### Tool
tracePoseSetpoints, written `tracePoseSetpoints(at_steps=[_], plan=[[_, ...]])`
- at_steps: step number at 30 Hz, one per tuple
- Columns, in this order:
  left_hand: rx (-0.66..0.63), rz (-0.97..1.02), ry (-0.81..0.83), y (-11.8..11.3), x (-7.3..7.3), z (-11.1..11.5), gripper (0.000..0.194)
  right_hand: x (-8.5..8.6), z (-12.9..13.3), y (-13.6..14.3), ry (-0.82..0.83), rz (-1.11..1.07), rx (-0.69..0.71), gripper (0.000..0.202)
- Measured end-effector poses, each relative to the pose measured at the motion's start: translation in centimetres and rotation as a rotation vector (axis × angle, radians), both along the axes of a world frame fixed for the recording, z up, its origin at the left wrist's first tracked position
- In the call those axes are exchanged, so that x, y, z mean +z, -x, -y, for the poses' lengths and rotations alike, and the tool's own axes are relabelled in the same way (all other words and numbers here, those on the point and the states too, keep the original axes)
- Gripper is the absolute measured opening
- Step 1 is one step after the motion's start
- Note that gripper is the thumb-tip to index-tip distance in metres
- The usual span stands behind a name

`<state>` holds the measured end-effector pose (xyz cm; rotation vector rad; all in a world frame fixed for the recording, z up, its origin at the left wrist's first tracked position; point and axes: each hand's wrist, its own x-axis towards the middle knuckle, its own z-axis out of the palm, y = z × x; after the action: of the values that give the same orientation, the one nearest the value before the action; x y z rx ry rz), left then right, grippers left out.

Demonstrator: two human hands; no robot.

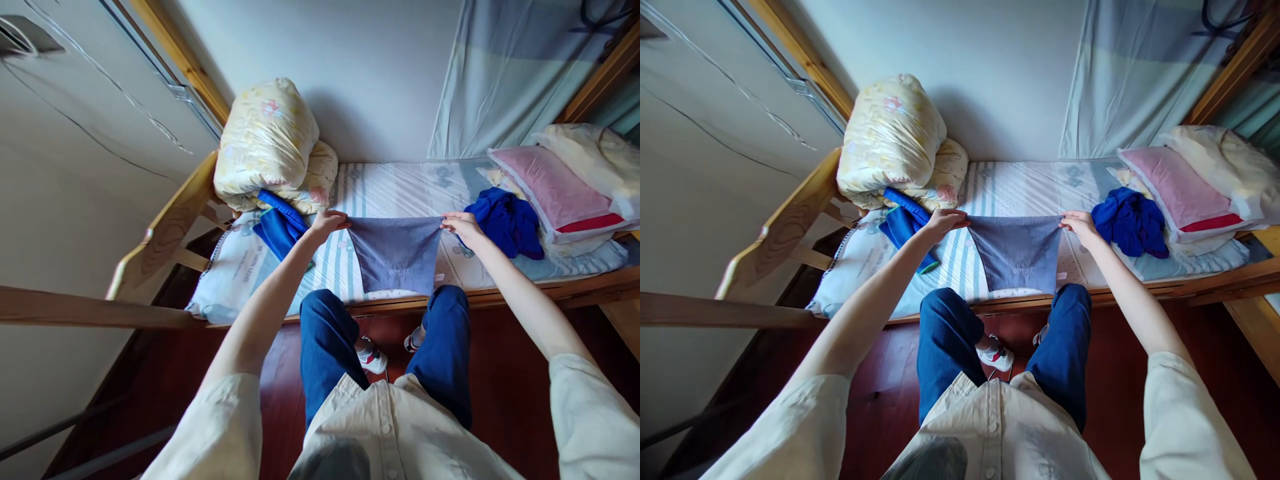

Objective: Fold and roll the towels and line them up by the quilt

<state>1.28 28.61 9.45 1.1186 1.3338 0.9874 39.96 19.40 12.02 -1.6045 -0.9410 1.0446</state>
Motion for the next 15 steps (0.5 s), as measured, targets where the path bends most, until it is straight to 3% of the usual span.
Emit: tracePoseSetpoints(at_steps=[4, 8, 11, 15], plan=[[0.139, -0.062, -0.18, -1.6, 0.6, -3.4, 0.015, -1.6, -3.6, 0.8, -0.216, 0.09, -0.049, 0.017], [0.165, -0.123, -0.414, -1.3, -0.1, -3.7, 0.02, -4.0, -4.0, 1.4, -0.361, 0.093, -0.077, 0.023], [0.138, -0.217, -0.48, 0.0, -2.3, -1.7, 0.022, -6.6, -2.6, 1.5, -0.371, 0.118, -0.059, 0.03], [0.056, -0.347, -0.369, 1.4, -7.1, 2.4, 0.023, -11.1, 0.0, 1.6, -0.222, 0.184, -0.009, 0.031]])
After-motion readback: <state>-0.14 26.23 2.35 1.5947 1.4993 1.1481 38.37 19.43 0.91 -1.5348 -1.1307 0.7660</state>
